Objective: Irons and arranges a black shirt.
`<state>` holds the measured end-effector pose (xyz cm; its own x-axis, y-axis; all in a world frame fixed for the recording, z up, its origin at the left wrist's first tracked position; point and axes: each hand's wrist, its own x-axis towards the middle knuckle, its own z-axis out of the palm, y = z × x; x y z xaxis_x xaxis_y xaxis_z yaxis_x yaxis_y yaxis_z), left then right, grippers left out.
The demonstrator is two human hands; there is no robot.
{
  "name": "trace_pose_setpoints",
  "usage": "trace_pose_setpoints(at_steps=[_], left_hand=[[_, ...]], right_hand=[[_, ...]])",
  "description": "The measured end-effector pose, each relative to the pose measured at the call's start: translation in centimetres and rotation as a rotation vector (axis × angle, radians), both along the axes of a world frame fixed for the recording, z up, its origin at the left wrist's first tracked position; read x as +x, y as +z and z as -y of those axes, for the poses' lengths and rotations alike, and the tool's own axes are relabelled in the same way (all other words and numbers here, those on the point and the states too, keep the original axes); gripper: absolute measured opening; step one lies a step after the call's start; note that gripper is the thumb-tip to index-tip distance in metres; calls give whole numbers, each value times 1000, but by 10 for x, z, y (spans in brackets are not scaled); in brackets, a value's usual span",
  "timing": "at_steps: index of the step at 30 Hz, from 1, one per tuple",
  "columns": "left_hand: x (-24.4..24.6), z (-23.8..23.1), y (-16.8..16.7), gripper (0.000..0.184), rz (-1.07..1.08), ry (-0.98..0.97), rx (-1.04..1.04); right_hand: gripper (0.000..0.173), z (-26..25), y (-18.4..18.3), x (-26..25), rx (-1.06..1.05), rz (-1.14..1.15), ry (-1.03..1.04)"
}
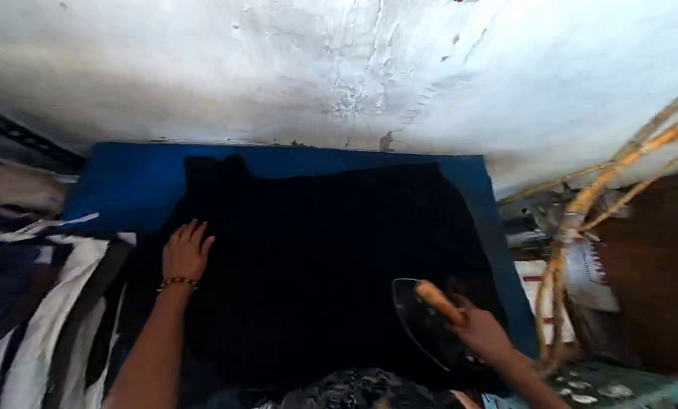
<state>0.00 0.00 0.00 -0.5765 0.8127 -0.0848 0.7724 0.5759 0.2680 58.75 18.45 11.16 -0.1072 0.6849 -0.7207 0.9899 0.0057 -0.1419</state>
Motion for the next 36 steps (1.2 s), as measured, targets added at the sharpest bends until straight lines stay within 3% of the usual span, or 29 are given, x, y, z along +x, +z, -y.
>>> trace_pose_setpoints(at_steps=[3, 6, 9, 11, 14, 17, 20, 23, 26, 29, 33, 36], left_hand=[[-22, -11, -13, 60, -3, 155, -45], [-23, -14, -26, 62, -64, 216, 6], [-23, -12, -31, 63, -96, 235, -15], [-18, -19, -23, 60, -69, 272, -61], [14, -16, 1, 56, -3, 320, -52], [84, 35, 8, 58, -48, 170, 67], [178, 106, 13, 62, 35, -97, 104], [253, 161, 1, 79, 152, -301, 113], [282, 186, -24, 73, 19, -337, 152], [277, 191, -28, 39, 22, -282, 174], [272, 191, -20, 46, -23, -14, 127], [274, 191, 2, 41, 47, 187, 30]], right_hand=[[65, -25, -2, -49, 43, 56, 78], [56, -99, -1, -57, 152, 67, 28], [40, -192, -15, -35, 323, 9, -122], [38, -248, -22, -14, 420, -22, -253], [39, -287, -15, 5, 471, -4, -319], [35, -249, -4, 7, 456, 60, -138], [38, -135, -11, 2, 362, 57, 4], [52, -18, -1, -20, 105, 71, 45], [51, 35, 4, -11, 46, 43, 51], [49, 29, 0, 42, 156, 51, -111], [41, -30, -10, 136, 371, -15, -382], [44, -69, -22, 183, 383, 12, -370]])
